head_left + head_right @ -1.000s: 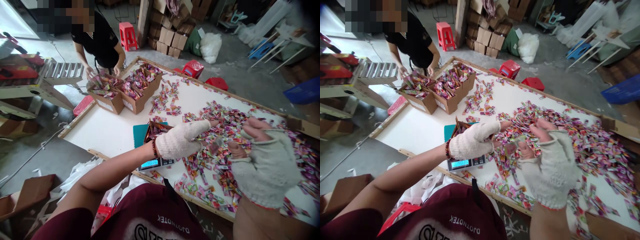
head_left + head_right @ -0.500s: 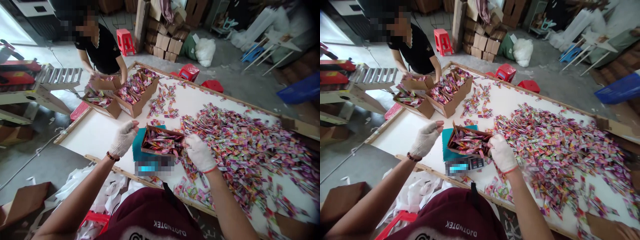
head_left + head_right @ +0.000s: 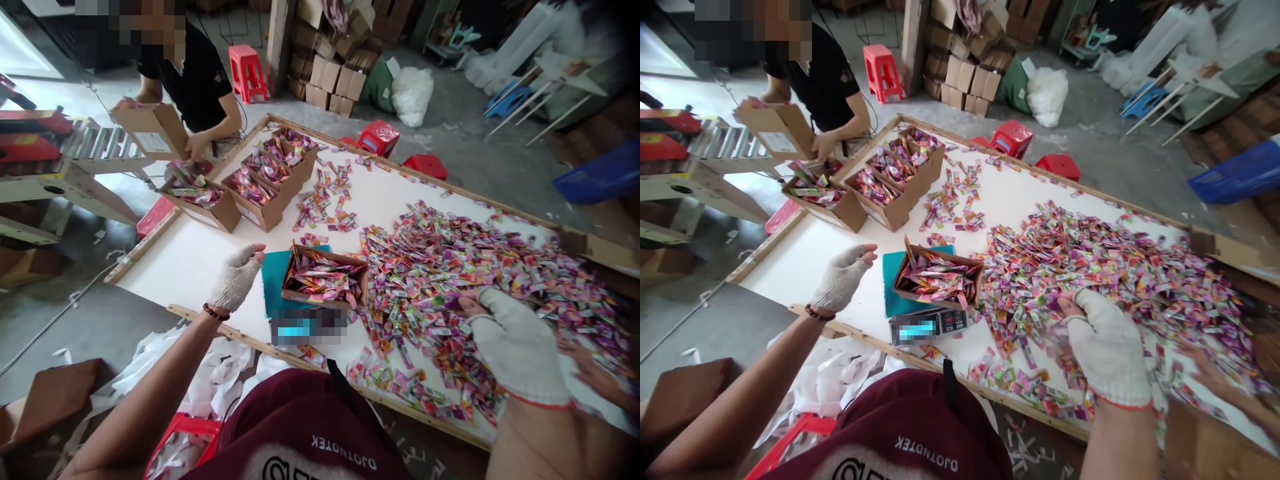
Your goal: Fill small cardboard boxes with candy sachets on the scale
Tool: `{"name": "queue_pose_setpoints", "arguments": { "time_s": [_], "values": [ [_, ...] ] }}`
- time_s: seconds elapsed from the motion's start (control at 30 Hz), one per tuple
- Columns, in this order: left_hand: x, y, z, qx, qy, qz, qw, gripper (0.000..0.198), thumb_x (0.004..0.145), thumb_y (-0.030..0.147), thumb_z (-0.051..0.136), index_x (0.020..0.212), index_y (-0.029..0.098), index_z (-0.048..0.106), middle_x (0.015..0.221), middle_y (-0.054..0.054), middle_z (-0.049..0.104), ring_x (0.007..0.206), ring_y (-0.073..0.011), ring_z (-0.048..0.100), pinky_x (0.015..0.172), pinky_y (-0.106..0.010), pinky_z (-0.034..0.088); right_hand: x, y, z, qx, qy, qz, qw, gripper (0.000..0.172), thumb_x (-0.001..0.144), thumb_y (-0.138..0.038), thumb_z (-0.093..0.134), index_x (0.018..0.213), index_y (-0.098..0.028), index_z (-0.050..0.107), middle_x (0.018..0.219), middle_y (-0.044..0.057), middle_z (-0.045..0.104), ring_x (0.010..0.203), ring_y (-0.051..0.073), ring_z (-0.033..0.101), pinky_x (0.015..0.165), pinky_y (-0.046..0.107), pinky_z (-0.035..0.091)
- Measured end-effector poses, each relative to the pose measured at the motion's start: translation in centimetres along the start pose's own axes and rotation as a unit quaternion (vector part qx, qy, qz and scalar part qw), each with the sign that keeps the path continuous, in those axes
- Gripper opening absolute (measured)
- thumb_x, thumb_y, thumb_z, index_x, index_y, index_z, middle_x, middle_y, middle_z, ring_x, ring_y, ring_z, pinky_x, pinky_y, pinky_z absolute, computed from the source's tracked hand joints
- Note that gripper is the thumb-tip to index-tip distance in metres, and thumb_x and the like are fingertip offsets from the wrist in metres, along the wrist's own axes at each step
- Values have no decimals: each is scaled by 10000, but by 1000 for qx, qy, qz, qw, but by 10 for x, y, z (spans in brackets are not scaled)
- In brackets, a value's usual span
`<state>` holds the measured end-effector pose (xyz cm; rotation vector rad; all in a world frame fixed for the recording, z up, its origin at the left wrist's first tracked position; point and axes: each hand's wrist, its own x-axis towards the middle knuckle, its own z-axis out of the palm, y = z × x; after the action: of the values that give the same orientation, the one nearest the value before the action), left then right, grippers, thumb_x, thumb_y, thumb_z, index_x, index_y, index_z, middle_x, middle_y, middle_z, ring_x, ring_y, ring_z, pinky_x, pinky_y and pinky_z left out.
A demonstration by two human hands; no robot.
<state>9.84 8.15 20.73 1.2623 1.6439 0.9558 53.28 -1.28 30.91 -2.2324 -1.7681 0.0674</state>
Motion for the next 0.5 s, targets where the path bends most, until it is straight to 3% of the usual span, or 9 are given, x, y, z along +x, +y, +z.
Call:
{"name": "queue_pose_setpoints", "arguments": {
  "time_s": [0.27,0.4,0.5],
  "values": [
    [-2,25,13,-1,-10,13,1000,510,859,525,607,1185,144,700,874,-41,681,678,-132,526,614,-243,437,0,-7,-2,40,-8,-22,999,288,905,-493,472,906,-268,652,895,88,722,866,351,677,811,500,514],
    [-1,24,19,18,-29,8,999,534,872,540,564,1209,142,680,918,-53,706,775,-171,613,700,-268,496,-1,-19,2,93,-5,13,996,268,881,-515,532,916,-288,671,907,65,732,881,341,687,826,500,531],
    [4,17,29,56,-65,7,996,597,822,551,617,1251,137,652,1046,-99,723,923,-230,661,787,-309,530,0,-48,23,226,-13,39,973,297,901,-514,549,1005,-273,687,961,57,752,847,288,722,791,453,578]
  ]
}}
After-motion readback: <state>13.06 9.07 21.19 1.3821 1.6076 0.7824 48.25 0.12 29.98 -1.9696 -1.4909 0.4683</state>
